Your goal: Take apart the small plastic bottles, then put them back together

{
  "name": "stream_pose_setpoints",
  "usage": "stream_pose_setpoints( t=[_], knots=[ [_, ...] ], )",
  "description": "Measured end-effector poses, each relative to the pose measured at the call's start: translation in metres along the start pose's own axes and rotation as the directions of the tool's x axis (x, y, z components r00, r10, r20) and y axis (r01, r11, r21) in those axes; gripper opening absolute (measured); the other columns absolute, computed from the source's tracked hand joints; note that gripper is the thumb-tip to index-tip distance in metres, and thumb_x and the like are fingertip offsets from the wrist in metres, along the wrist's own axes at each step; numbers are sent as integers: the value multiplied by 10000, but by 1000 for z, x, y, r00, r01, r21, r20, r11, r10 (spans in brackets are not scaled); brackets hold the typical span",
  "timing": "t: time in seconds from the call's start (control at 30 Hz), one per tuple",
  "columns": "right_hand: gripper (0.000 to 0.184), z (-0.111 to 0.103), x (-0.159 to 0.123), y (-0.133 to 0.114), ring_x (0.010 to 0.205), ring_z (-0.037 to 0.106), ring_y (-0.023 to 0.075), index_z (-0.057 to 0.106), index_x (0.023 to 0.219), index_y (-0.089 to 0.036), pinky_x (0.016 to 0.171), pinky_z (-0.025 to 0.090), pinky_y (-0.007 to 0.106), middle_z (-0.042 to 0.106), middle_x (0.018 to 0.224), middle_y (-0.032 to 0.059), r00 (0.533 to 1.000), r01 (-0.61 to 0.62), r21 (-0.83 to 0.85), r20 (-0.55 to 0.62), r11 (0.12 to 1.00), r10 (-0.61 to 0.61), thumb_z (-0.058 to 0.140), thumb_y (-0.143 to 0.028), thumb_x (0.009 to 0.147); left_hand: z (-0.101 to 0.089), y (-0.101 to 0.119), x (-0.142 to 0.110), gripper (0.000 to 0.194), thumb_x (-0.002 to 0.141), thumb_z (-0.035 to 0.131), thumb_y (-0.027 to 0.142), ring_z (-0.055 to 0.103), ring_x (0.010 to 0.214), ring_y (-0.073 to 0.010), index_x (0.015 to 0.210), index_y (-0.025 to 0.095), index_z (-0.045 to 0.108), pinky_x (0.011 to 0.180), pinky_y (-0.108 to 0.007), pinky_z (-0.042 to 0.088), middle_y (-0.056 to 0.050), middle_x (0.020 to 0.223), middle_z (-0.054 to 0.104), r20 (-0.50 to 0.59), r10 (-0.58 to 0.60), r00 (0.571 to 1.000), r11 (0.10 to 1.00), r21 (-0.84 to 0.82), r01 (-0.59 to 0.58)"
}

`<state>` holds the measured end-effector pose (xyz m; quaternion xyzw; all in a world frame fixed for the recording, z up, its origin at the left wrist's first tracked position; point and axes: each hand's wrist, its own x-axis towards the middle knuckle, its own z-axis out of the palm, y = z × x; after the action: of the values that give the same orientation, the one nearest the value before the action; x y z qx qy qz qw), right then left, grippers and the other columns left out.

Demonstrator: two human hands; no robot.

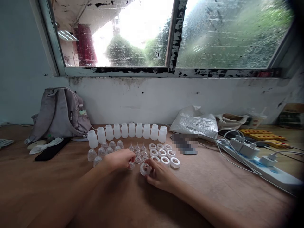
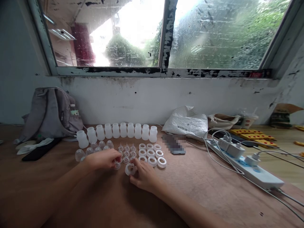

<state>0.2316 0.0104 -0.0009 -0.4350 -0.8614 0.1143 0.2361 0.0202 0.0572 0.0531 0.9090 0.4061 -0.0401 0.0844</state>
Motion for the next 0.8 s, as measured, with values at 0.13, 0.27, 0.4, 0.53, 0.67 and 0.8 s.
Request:
stream_pose_setpoints(
  t=[0.13,0.27,0.4,0.53,0.67,0.8],
  knots=[
    [338,-3,-1,1,738,520,177,420,1023,-180,617,380,259,562,858,51,1000,-15,-44,-25,999,14,503,-220,699,3,4,4,169,659,578,215,532,795,-163,822,220,535,588,-217,373,-5,869,566,23,11,1000,999,31,-12],
    [327,-7,0,5,793,520,193,434,1017,-182,651,384,281,511,991,85,997,-60,-157,-63,986,51,504,-232,701,3,8,4,178,653,586,211,540,788,-173,825,217,541,584,-225,374,-11,867,577,32,-2,999,999,54,0],
    [282,-17,0,7,792,538,207,453,972,-198,637,375,286,529,973,70,990,-140,-243,-14,960,141,504,-305,716,2,10,4,180,653,571,194,544,766,-178,830,214,547,565,-227,373,-20,854,585,37,-28,999,996,81,25],
    [285,-26,-3,8,822,552,223,470,945,-200,632,358,281,566,958,70,973,-205,-274,51,940,227,498,-385,731,3,10,5,195,642,581,190,549,779,-182,832,215,544,572,-230,376,-19,864,590,33,-37,999,996,85,34],
    [334,-30,-4,13,800,556,238,489,928,-188,613,342,282,585,957,85,946,-270,-337,81,902,313,514,-441,711,2,7,4,202,634,591,194,550,768,-179,827,214,534,570,-229,375,-14,856,591,29,-46,999,997,65,44],
    [348,-33,-5,18,843,549,249,496,946,-184,640,346,287,589,990,91,935,-273,-344,124,898,332,537,-416,690,-3,3,0,201,649,555,139,543,791,-161,834,211,527,602,-218,378,-7,894,584,-12,-38,999,999,35,38]
  ],
)
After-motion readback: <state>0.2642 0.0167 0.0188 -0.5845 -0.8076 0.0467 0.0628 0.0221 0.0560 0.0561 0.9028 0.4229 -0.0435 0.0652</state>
